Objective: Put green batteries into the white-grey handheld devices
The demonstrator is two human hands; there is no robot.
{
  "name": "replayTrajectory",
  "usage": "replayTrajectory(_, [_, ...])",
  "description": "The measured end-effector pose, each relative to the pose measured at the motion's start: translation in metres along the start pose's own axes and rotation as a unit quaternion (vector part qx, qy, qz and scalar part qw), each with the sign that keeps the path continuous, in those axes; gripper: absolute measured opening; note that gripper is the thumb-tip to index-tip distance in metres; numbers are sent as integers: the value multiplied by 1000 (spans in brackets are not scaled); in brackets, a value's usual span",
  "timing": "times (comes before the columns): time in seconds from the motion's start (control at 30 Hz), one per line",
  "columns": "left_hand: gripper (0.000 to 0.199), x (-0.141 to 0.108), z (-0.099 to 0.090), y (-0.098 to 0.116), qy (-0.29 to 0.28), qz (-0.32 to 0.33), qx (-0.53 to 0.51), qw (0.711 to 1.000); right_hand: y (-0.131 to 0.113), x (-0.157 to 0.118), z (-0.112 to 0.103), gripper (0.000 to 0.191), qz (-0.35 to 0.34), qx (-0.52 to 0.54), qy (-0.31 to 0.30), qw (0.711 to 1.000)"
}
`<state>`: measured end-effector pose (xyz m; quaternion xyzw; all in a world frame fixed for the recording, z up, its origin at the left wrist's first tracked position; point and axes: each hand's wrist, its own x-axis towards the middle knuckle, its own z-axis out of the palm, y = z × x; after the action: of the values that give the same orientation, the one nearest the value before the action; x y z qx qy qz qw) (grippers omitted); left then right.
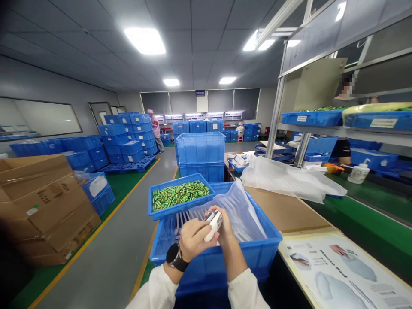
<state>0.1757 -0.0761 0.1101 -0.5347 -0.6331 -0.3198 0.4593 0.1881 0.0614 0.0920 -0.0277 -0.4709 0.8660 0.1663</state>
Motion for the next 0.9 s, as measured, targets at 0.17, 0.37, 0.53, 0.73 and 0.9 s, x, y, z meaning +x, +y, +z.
replayTrajectory(0.17, [17,25,-1,-14,-38,43,-5,998,-14,17,19,36,-145,78,60,984])
replayTrajectory(0.37, [27,49,13,-40,-24,57,15,998,-44,70,32,46,-225,125,27,966])
replayTrajectory(0.53, [48,77,34,-63,22,51,-5,998,-85,110,34,42,-260,112,-26,959])
replayTrajectory(0.73, [57,88,31,-83,118,-34,-100,987,-123,156,26,47,-395,-60,-5,917])
replayTrajectory(0.9, [23,62,35,-170,-149,-334,65,928,-119,186,9,122,-565,-468,-80,675])
